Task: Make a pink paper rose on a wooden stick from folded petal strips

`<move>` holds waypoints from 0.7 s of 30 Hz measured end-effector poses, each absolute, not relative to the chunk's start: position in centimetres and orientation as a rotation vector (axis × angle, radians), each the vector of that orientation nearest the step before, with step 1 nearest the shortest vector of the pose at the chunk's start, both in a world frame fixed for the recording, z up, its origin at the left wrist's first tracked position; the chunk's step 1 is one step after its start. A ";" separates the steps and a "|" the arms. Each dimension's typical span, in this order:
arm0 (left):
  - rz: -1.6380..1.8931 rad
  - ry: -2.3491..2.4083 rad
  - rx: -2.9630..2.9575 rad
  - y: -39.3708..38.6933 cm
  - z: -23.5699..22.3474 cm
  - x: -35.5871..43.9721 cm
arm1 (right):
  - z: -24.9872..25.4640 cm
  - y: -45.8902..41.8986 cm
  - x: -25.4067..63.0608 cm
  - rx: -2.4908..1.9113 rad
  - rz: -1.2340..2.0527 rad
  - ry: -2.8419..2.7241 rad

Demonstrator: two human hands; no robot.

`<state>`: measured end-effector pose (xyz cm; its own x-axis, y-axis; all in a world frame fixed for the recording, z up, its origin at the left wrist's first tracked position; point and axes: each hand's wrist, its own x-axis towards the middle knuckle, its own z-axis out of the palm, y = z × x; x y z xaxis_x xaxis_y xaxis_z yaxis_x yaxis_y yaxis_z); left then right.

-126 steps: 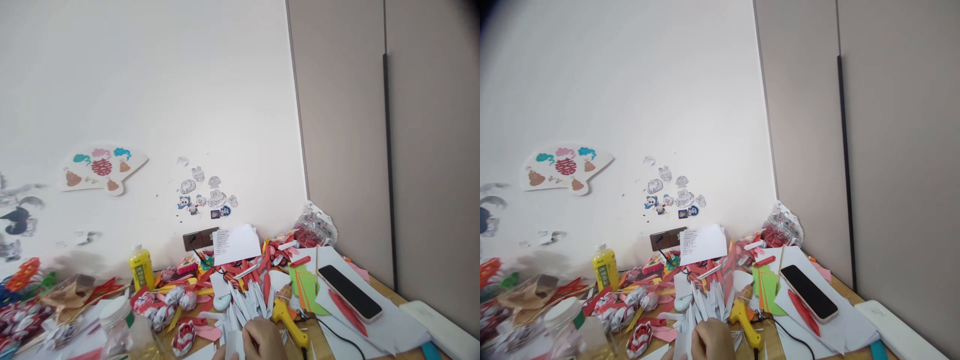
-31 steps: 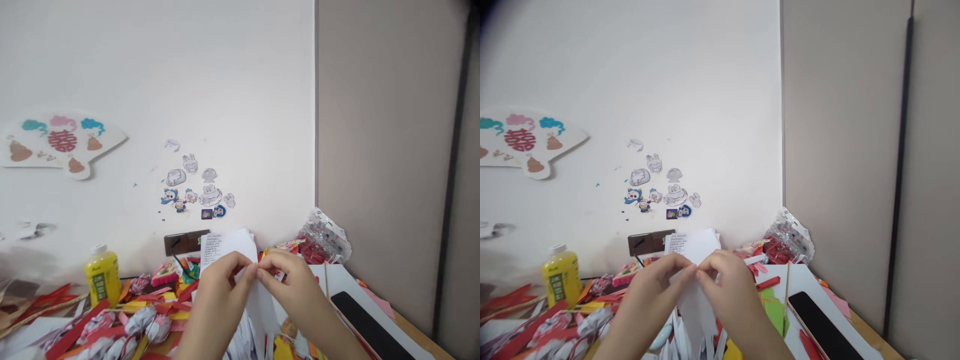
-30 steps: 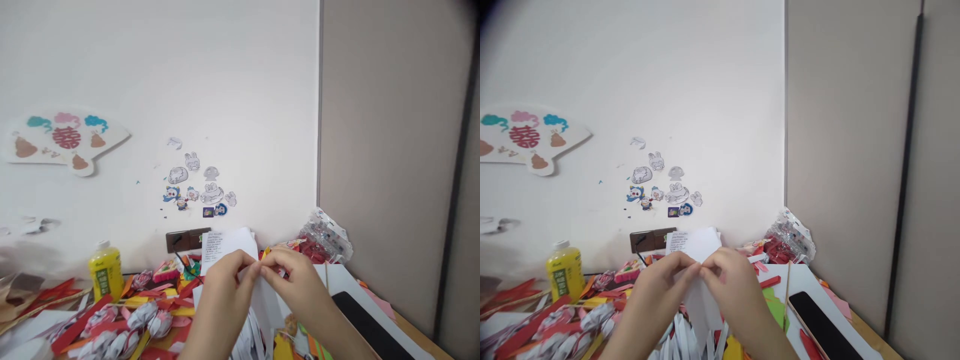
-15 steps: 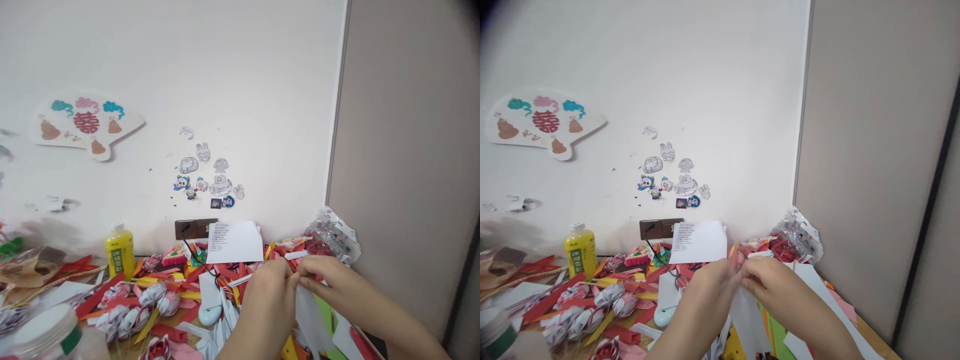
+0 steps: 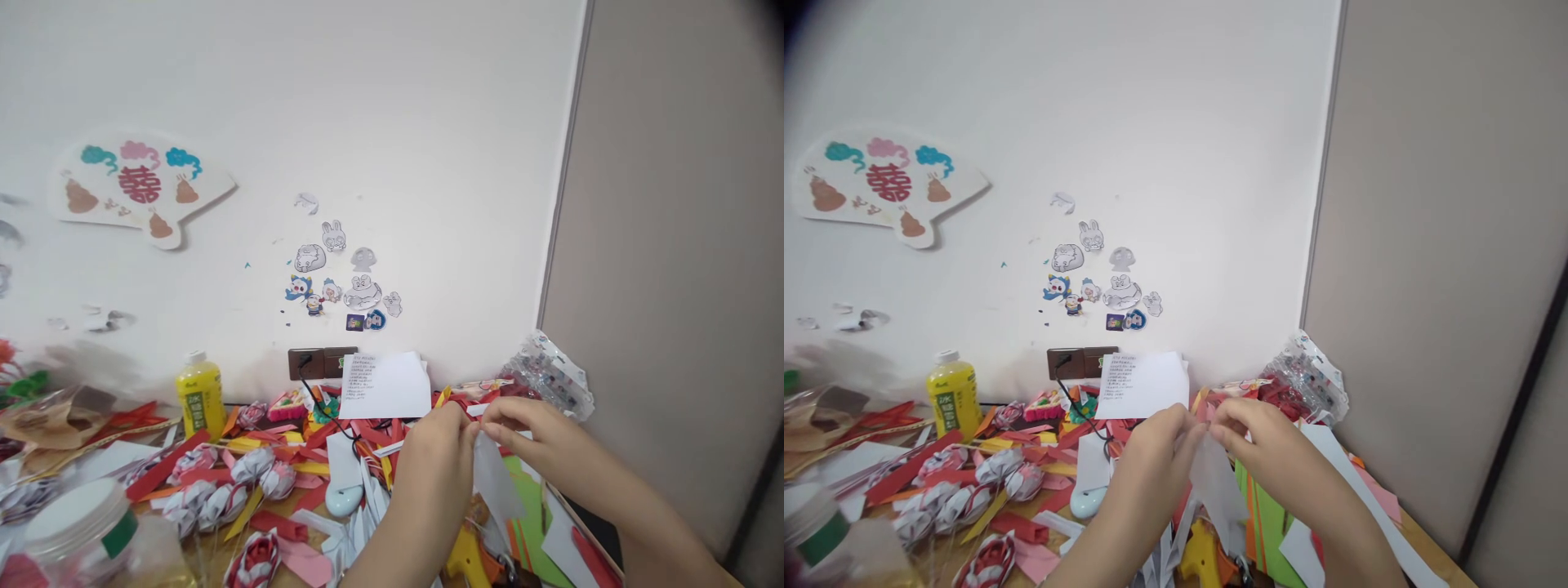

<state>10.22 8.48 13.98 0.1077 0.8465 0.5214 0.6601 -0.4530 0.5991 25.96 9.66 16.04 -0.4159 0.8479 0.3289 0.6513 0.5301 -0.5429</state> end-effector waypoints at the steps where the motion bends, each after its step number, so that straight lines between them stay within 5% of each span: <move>1: 1.272 1.499 2.165 8.5 14.0 10.3 | 16.1 9.6 25.9 -1.193 0.438 -2.210; 14: 0.979 1.617 2.400 7.8 14.3 10.0 | 16.1 9.8 24.7 -1.017 0.067 -2.347; 21: 1.215 1.563 2.151 8.7 14.2 9.2 | 17.1 8.8 23.6 -1.020 -0.129 -2.174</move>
